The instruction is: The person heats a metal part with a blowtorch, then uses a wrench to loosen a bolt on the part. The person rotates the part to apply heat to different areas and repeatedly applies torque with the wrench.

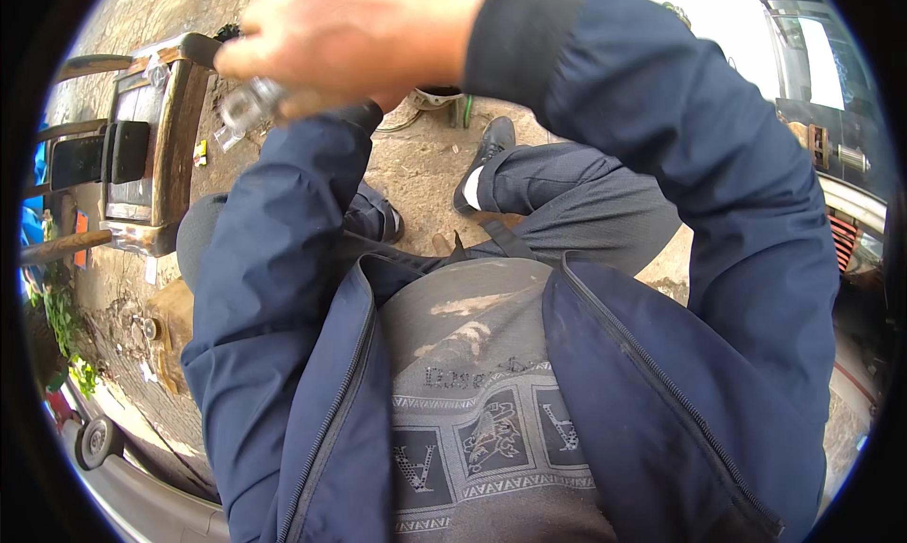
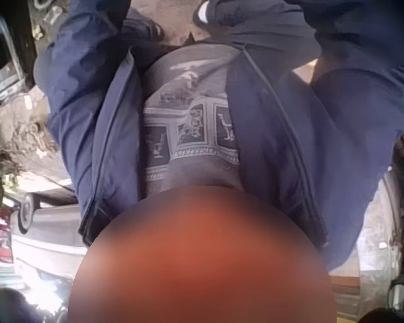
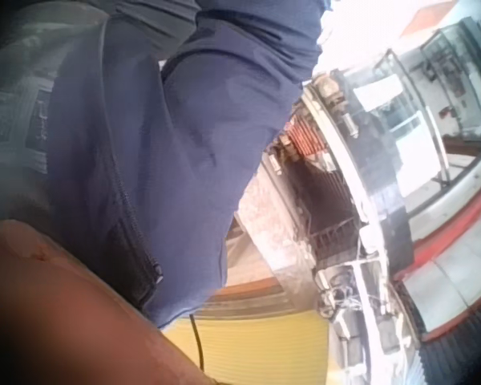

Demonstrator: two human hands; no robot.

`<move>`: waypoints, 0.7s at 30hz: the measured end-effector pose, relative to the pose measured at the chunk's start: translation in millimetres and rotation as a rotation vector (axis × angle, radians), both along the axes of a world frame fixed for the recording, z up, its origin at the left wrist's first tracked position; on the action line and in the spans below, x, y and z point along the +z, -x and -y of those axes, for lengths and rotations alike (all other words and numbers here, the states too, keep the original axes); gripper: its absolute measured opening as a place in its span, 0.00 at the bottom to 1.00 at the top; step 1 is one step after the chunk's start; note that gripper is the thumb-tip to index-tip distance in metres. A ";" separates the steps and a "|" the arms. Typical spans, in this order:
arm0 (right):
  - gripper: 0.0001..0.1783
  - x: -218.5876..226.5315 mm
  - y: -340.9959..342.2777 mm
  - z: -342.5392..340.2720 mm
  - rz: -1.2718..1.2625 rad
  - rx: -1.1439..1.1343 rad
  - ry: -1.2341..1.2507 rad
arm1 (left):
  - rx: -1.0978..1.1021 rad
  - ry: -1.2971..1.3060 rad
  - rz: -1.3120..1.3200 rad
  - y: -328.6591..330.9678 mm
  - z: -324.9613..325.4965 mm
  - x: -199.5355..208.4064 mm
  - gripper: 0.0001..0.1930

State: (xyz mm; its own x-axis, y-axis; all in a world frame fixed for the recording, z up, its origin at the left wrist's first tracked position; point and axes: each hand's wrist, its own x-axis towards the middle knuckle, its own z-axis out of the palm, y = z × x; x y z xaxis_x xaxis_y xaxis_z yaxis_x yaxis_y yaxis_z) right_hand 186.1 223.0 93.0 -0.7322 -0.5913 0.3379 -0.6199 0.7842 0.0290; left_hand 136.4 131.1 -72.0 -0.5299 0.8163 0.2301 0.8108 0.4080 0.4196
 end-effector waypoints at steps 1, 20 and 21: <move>0.30 -1.5 43.9 -12.7 0.011 -0.078 0.027 | -0.011 0.063 0.032 1.2 0.7 -0.3 0.31; 0.31 45.7 -219.6 -70.2 0.497 -0.173 -0.192 | 0.077 -0.065 0.024 -7.4 -0.5 7.4 0.28; 0.29 40.9 -186.7 -50.5 0.401 -0.029 -0.190 | 0.082 -0.063 0.000 -5.9 -1.4 8.8 0.29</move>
